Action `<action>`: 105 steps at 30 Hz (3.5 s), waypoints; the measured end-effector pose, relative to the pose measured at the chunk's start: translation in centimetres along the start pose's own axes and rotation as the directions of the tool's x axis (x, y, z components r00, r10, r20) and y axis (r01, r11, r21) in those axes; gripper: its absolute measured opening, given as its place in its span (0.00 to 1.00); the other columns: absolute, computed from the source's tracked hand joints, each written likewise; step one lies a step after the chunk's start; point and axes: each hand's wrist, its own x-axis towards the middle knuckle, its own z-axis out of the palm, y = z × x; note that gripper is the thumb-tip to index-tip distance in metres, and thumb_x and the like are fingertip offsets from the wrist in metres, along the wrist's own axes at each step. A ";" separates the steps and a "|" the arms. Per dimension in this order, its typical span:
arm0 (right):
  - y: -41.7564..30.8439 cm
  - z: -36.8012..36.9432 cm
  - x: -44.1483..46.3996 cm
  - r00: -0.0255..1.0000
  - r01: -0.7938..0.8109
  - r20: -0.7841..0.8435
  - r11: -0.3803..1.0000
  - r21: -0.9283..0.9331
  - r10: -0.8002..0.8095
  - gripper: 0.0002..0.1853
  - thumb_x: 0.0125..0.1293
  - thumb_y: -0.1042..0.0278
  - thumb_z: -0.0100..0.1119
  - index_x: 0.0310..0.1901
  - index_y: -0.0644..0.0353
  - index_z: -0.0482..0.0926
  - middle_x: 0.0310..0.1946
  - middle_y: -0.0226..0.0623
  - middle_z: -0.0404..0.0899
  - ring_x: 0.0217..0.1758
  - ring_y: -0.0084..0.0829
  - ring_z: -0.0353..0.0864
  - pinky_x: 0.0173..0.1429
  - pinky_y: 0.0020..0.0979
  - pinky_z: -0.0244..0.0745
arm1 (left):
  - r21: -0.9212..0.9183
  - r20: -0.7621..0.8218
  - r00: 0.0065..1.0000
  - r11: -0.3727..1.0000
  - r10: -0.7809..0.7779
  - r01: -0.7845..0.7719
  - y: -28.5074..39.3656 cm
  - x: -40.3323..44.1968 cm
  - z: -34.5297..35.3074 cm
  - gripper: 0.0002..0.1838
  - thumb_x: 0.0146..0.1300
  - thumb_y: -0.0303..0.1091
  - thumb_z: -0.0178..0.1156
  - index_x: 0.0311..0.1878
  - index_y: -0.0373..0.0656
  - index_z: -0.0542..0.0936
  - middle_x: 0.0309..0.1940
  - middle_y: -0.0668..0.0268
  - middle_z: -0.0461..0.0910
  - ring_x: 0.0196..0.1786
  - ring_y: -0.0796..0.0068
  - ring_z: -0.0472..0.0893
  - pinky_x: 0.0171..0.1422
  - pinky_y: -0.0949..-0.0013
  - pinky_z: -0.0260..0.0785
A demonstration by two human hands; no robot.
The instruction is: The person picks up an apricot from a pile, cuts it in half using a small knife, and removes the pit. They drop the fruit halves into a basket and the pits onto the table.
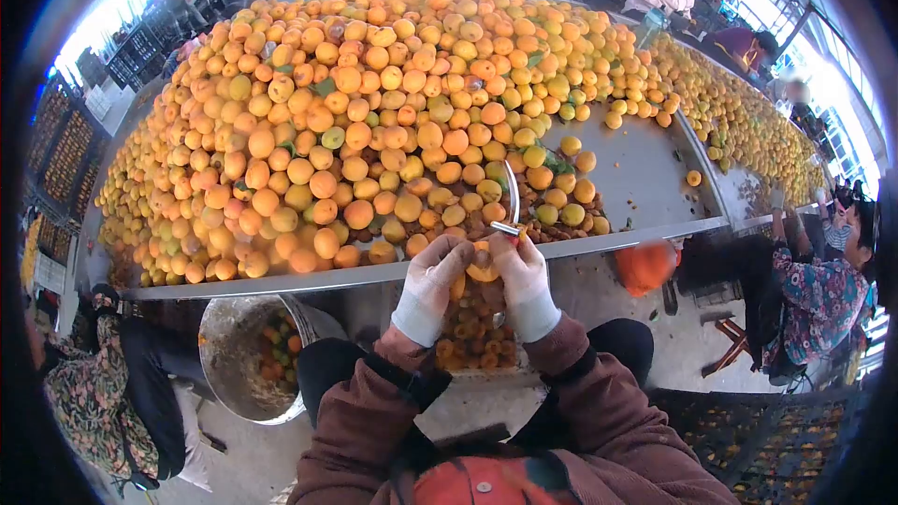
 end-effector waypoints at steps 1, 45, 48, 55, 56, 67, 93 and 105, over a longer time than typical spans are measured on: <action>-0.4 0.1 -0.1 0.994 -0.103 -0.034 0.994 0.042 0.104 0.09 0.71 0.67 0.52 0.44 0.64 0.73 0.34 0.23 0.71 0.38 0.15 0.67 0.41 0.20 0.67 | 0.003 0.001 1.000 1.000 0.001 -0.001 -0.3 0.1 -0.1 0.11 0.71 0.37 0.52 0.43 0.39 0.77 0.33 0.75 0.74 0.34 0.88 0.68 0.35 0.82 0.60; -4.6 1.3 6.1 0.966 0.257 -0.165 0.819 0.514 -0.199 0.15 0.71 0.68 0.50 0.24 0.51 0.61 0.16 0.20 0.58 0.15 0.16 0.55 0.17 0.22 0.52 | 0.152 -0.045 0.999 0.988 -0.016 0.023 -1.9 4.0 0.3 0.15 0.72 0.35 0.49 0.52 0.38 0.79 0.33 0.73 0.75 0.29 0.87 0.70 0.33 0.81 0.64; -3.1 0.1 7.8 0.976 0.191 -0.203 0.746 0.638 -0.076 0.19 0.73 0.59 0.46 0.22 0.48 0.57 0.13 0.21 0.50 0.12 0.19 0.46 0.15 0.26 0.43 | 0.143 0.011 0.998 0.988 0.059 -0.060 -2.5 4.6 -0.2 0.17 0.72 0.36 0.49 0.53 0.35 0.78 0.34 0.73 0.75 0.34 0.86 0.71 0.39 0.81 0.65; -0.5 -0.6 10.1 0.992 -0.008 -0.047 0.431 0.902 0.118 0.20 0.73 0.57 0.48 0.22 0.48 0.58 0.15 0.20 0.47 0.13 0.19 0.45 0.17 0.26 0.42 | 0.020 -0.043 0.991 0.992 -0.127 0.128 -3.6 4.6 -0.7 0.17 0.72 0.36 0.48 0.56 0.34 0.75 0.43 0.66 0.77 0.44 0.75 0.76 0.47 0.76 0.68; -0.7 -0.5 10.3 0.991 0.006 -0.059 0.405 0.914 0.119 0.20 0.73 0.57 0.48 0.22 0.48 0.57 0.15 0.20 0.47 0.14 0.19 0.45 0.18 0.26 0.42 | 0.136 -0.032 0.997 0.988 0.076 -0.070 -4.9 5.1 -1.1 0.16 0.72 0.36 0.48 0.56 0.35 0.75 0.44 0.67 0.77 0.44 0.75 0.77 0.47 0.75 0.69; -5.3 -3.1 9.9 0.943 0.083 -0.332 0.982 0.170 -0.022 0.11 0.69 0.65 0.51 0.27 0.52 0.66 0.14 0.22 0.57 0.13 0.17 0.53 0.15 0.25 0.48 | -0.081 -0.323 0.944 0.992 0.065 -0.096 -0.1 6.5 -2.3 0.17 0.64 0.27 0.60 0.54 0.39 0.71 0.40 0.67 0.77 0.35 0.81 0.76 0.36 0.79 0.70; -4.2 -0.2 1.8 0.967 0.145 0.231 0.977 -0.159 -0.106 0.11 0.71 0.64 0.55 0.46 0.63 0.73 0.33 0.25 0.75 0.36 0.18 0.70 0.40 0.24 0.71 | -0.310 -0.053 0.998 0.949 0.036 -0.051 2.9 1.7 -1.3 0.17 0.63 0.19 0.59 0.56 0.33 0.74 0.52 0.55 0.79 0.52 0.66 0.80 0.55 0.67 0.74; -2.6 -0.4 0.0 0.921 0.297 0.364 0.853 -0.429 -0.138 0.11 0.70 0.66 0.55 0.47 0.64 0.71 0.30 0.45 0.78 0.35 0.31 0.79 0.40 0.32 0.74 | -0.280 -0.027 0.997 0.957 0.074 -0.079 2.9 1.5 -0.5 0.12 0.66 0.21 0.56 0.52 0.30 0.75 0.55 0.51 0.78 0.52 0.62 0.81 0.56 0.65 0.74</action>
